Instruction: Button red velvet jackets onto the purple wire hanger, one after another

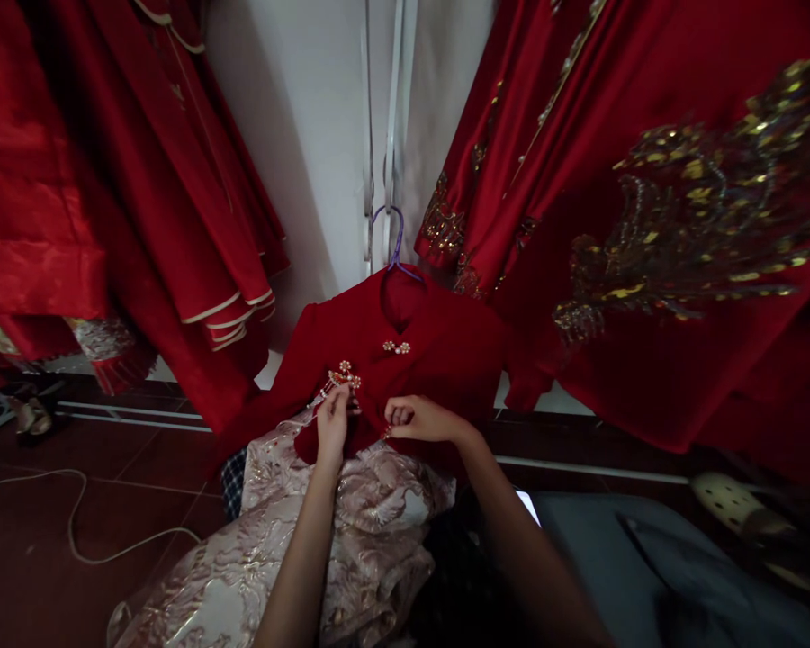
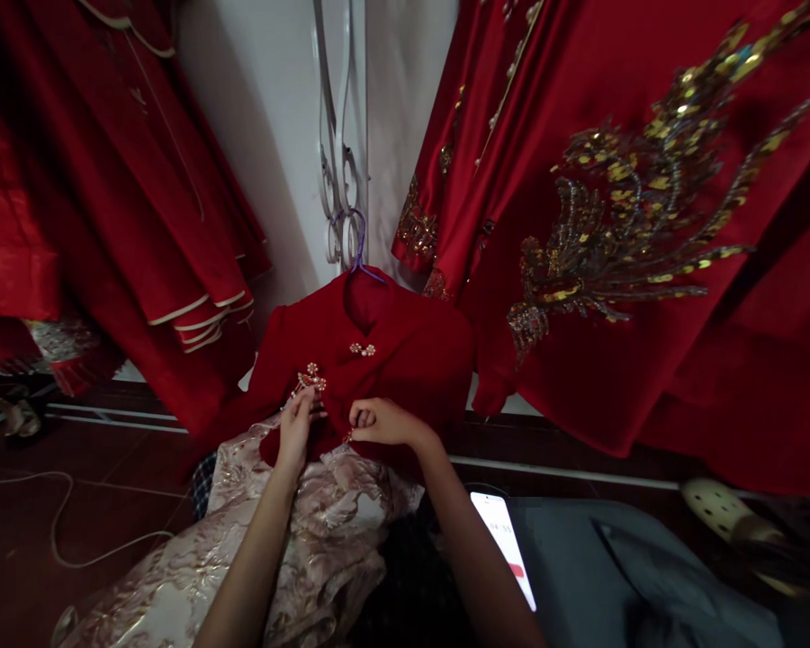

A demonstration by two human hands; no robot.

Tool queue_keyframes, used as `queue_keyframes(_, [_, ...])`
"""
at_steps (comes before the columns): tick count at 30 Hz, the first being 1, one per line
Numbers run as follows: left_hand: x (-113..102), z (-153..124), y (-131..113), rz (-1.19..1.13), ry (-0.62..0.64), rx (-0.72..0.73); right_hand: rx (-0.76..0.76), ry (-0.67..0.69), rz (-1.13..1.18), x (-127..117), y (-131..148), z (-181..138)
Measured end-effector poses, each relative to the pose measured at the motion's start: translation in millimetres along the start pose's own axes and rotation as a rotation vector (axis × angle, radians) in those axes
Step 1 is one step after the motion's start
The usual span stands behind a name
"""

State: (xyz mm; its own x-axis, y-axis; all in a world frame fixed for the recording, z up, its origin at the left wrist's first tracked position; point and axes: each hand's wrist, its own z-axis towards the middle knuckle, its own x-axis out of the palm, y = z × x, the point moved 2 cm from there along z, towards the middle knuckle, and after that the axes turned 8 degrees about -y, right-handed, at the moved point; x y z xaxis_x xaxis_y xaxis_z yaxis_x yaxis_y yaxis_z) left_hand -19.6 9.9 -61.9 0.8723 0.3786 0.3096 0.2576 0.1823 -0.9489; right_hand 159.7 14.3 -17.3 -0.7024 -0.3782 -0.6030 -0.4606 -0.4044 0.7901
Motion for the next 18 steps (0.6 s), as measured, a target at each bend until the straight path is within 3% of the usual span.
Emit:
queue_keyframes(6, [14.4,16.9,-8.4,-0.139,-0.036,-0.067,0.01,0.04,-0.009,2.7,-3.4,1.0])
queue_keyframes(18, [10.5,10.7,-6.6,-0.174,-0.066,-0.093,0.03,0.036,-0.011,5.0,-7.2,2.2])
